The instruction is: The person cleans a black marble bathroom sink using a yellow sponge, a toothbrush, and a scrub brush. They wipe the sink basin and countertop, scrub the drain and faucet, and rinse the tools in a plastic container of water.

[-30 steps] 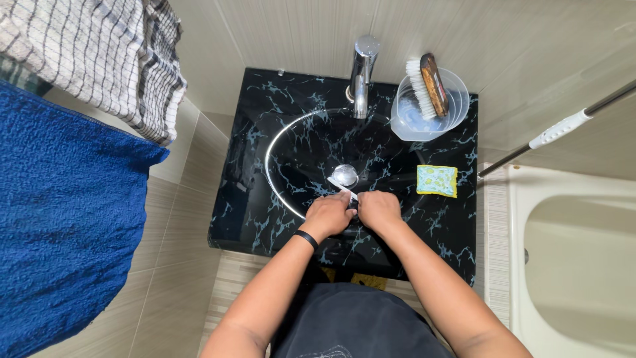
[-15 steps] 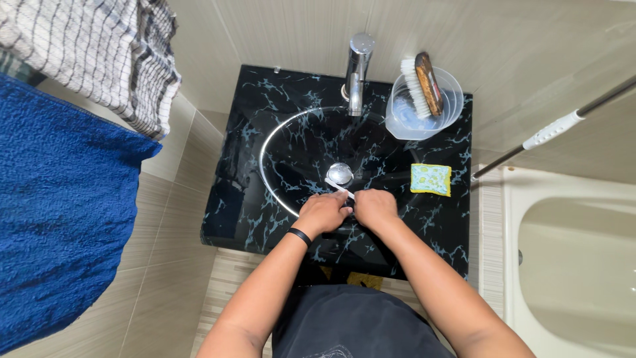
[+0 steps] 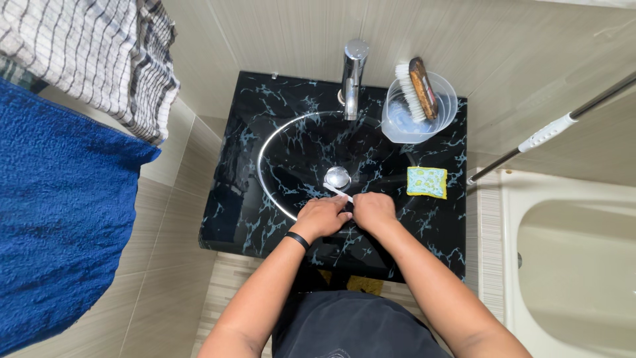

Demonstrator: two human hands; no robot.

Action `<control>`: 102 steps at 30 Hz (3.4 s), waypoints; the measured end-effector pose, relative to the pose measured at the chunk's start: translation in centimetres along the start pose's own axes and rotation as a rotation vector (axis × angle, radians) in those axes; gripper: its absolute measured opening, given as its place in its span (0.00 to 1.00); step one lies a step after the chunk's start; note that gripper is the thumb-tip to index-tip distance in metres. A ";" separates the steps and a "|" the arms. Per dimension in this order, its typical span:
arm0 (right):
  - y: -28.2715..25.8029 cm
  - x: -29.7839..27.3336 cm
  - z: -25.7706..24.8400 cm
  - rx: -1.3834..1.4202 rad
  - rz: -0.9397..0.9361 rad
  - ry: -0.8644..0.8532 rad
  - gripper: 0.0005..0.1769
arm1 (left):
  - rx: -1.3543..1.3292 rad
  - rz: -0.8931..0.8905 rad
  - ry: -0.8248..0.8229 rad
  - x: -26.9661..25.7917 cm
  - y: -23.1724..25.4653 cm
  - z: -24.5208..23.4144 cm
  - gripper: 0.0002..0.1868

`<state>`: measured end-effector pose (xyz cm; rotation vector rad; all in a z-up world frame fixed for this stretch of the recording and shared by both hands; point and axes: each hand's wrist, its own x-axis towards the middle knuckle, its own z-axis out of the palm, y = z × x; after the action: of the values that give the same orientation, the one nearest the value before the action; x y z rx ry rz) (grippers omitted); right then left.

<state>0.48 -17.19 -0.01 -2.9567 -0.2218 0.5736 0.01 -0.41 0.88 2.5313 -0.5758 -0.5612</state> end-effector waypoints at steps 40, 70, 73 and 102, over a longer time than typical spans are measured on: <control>-1.0 0.2 1.8 0.237 -0.080 0.250 0.13 | -0.054 0.023 0.201 -0.8 -0.8 0.6 0.30; -1.2 5.0 -14.8 0.261 0.275 0.652 0.14 | -0.374 0.388 0.425 8.9 1.3 -10.8 0.35; -1.9 6.9 -15.7 0.235 0.280 0.644 0.14 | -0.404 0.358 0.380 10.2 0.7 -11.7 0.35; -2.5 4.9 -16.5 0.220 0.392 0.650 0.14 | -0.539 0.485 0.270 11.4 0.8 -11.9 0.34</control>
<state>10.88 -15.38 13.77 -2.7883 0.4564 -0.3299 14.94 -2.37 7.62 1.8311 -0.7791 -0.1584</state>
